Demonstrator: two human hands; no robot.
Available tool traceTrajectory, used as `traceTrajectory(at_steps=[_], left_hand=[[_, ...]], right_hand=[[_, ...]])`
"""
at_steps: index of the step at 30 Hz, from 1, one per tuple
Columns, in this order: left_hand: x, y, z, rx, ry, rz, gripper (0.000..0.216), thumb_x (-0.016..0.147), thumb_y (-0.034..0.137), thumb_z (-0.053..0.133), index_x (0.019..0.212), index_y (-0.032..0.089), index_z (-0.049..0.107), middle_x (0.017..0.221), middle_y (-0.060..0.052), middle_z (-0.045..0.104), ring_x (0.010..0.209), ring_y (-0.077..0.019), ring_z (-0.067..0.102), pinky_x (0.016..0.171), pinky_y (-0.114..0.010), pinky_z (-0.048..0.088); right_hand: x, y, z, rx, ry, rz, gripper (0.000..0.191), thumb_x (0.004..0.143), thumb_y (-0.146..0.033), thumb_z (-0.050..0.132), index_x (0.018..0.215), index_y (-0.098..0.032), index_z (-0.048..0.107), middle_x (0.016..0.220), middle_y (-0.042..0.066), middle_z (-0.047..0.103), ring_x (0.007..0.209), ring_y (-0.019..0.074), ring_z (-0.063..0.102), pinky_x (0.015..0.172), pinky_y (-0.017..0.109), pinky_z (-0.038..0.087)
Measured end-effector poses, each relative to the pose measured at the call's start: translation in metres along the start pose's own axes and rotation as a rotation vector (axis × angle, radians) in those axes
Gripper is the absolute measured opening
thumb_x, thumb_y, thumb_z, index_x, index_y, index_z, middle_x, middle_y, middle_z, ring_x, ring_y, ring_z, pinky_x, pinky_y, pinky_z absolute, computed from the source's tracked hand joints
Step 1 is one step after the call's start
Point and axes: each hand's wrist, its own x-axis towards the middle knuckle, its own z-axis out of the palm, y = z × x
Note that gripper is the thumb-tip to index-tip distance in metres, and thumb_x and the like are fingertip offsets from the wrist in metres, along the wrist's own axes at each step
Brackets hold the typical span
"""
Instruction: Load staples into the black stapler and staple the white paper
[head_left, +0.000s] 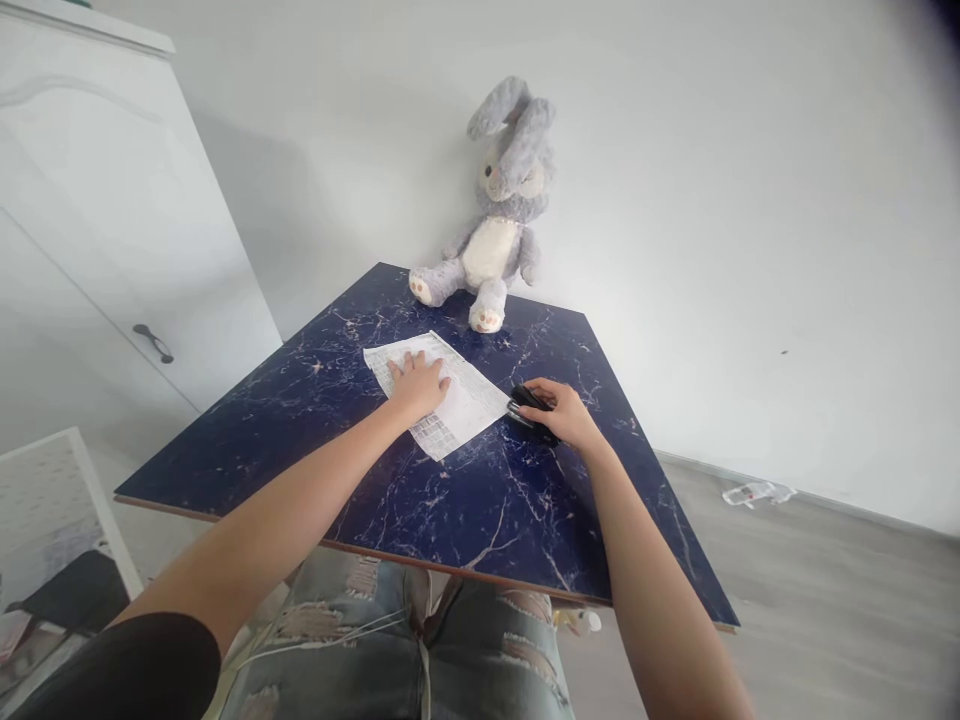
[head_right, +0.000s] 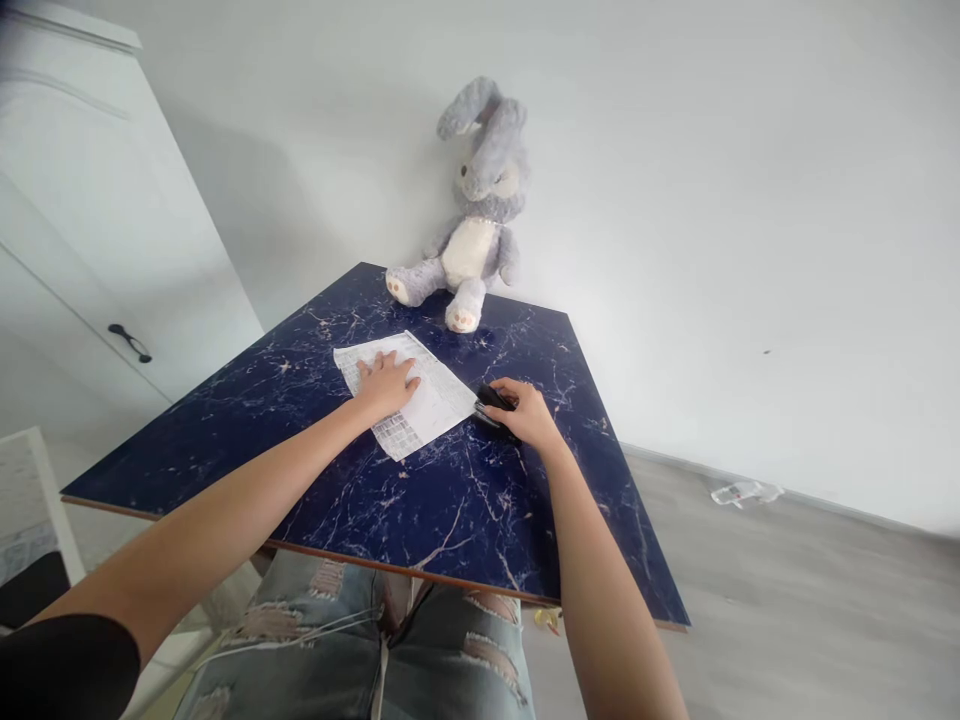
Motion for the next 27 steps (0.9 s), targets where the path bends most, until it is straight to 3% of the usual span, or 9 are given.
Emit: traceTrajectory(at_steps=[3,7,10,14,19,22,24,27], left_hand=[[-0.001,0.000,-0.001,0.010,0.029,-0.030,0.051,0.100,0.043,0.045,0.145,0.021,0.054,0.162,-0.022,0.035,0.151,-0.0526,0.020,0.110,-0.083,0.011],[-0.004,0.010,0.000,-0.044,-0.033,0.157,0.047,0.102,0.038,0.043,0.145,0.022,0.053,0.164,-0.019,0.034,0.154,-0.0460,0.019,0.114,-0.080,0.013],[-0.008,0.018,0.000,-0.116,-0.122,0.284,0.046,0.102,0.040,0.045,0.146,0.029,0.053,0.166,-0.012,0.034,0.154,-0.0441,0.020,0.114,-0.080,0.010],[-0.011,0.023,-0.002,-0.149,-0.172,0.299,0.047,0.102,0.028,0.041,0.148,0.029,0.051,0.166,-0.011,0.033,0.154,-0.0423,0.022,0.115,-0.080,0.011],[-0.015,0.024,-0.003,-0.195,-0.186,0.340,0.047,0.102,0.023,0.040,0.147,0.028,0.053,0.164,-0.012,0.037,0.154,-0.0414,0.022,0.115,-0.079,0.011],[-0.018,0.025,-0.002,-0.224,-0.174,0.348,0.046,0.100,0.021,0.042,0.143,0.026,0.057,0.161,-0.012,0.042,0.152,-0.0425,0.026,0.114,-0.080,0.012],[-0.019,0.025,-0.002,-0.245,-0.168,0.363,0.045,0.099,0.020,0.045,0.141,0.025,0.059,0.158,-0.011,0.046,0.151,-0.0412,0.030,0.116,-0.076,0.017],[-0.019,0.025,-0.001,-0.250,-0.141,0.393,0.044,0.098,0.020,0.046,0.141,0.021,0.058,0.155,-0.013,0.050,0.148,-0.0345,0.038,0.120,-0.062,0.027]], right_hand=[[-0.004,-0.012,-0.007,0.036,-0.138,-0.029,0.034,0.081,-0.035,0.075,0.112,-0.022,0.071,0.099,0.005,0.076,0.087,0.0253,0.071,0.085,0.042,0.056],[-0.010,-0.033,0.004,0.050,-0.284,-0.132,0.031,0.081,-0.034,0.075,0.110,-0.022,0.069,0.098,0.003,0.075,0.088,0.0237,0.069,0.086,0.038,0.054],[-0.013,-0.046,0.028,0.003,-0.194,-0.157,0.029,0.081,-0.032,0.074,0.108,-0.023,0.067,0.090,0.000,0.072,0.083,0.0214,0.067,0.082,0.035,0.053],[-0.016,-0.057,0.055,-0.071,-0.021,-0.144,0.030,0.079,-0.028,0.073,0.107,-0.024,0.065,0.085,0.000,0.069,0.076,0.0202,0.063,0.077,0.033,0.051],[-0.015,-0.061,0.060,-0.031,0.006,-0.098,0.028,0.085,-0.042,0.071,0.104,-0.024,0.065,0.093,0.003,0.071,0.076,0.0204,0.063,0.072,0.032,0.050],[-0.013,-0.058,0.061,-0.012,0.089,-0.041,0.028,0.097,-0.050,0.057,0.097,-0.023,0.064,0.090,0.003,0.069,0.073,0.0192,0.062,0.068,0.031,0.049],[-0.011,-0.056,0.065,-0.083,0.115,-0.038,0.029,0.102,-0.046,0.048,0.091,-0.023,0.060,0.085,0.003,0.067,0.073,0.0200,0.061,0.071,0.032,0.048],[-0.012,-0.055,0.071,-0.257,0.045,-0.121,0.028,0.107,-0.036,0.036,0.091,-0.023,0.056,0.087,0.006,0.064,0.085,0.0240,0.060,0.082,0.036,0.046]])
